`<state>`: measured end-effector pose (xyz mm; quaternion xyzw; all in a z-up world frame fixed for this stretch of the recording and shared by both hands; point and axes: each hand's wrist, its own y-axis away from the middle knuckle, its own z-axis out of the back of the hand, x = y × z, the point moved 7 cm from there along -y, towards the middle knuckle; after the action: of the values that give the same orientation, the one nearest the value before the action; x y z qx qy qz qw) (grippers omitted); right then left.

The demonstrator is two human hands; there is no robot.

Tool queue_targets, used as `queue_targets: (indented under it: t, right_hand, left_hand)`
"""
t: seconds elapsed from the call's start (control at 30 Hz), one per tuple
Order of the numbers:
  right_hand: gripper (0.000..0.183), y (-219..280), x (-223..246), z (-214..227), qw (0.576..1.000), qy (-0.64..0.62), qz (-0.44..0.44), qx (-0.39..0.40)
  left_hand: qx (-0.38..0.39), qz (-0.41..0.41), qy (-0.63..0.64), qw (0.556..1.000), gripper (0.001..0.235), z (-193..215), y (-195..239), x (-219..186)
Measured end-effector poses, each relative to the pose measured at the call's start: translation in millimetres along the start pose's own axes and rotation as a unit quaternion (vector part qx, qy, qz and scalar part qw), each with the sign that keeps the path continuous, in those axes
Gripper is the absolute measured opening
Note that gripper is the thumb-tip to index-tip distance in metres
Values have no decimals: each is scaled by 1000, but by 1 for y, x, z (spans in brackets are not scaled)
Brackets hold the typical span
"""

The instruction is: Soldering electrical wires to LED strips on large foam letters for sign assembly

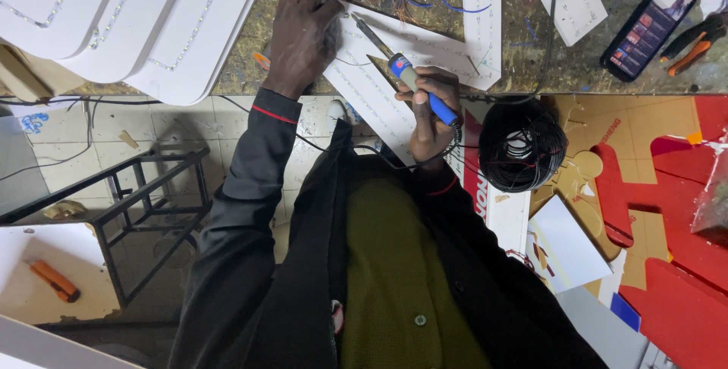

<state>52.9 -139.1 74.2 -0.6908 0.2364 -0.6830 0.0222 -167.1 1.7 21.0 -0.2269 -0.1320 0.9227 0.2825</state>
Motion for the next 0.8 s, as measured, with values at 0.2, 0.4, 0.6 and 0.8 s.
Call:
queue_targets:
  t: [0.2,0.4,0.6,0.8]
  right_hand:
    - [20,-1,4,-3,1000,0,-3,-5]
    - [23,1,0,-1,1000,7,-6,-6]
    - [24,1,-4,2,1000,1,-4,-24]
    - [21,2,-7,4,999,-16,-5,-33]
  left_hand:
    - [-14,-6,1,1000,23,0,-2,0]
    - [24,3,-6,1000,50,-10,-1,5]
    - [-2,-16,5,1000,22,-6,-2,1]
    - [-10,-29,2,1000,17,-2,-2,-2]
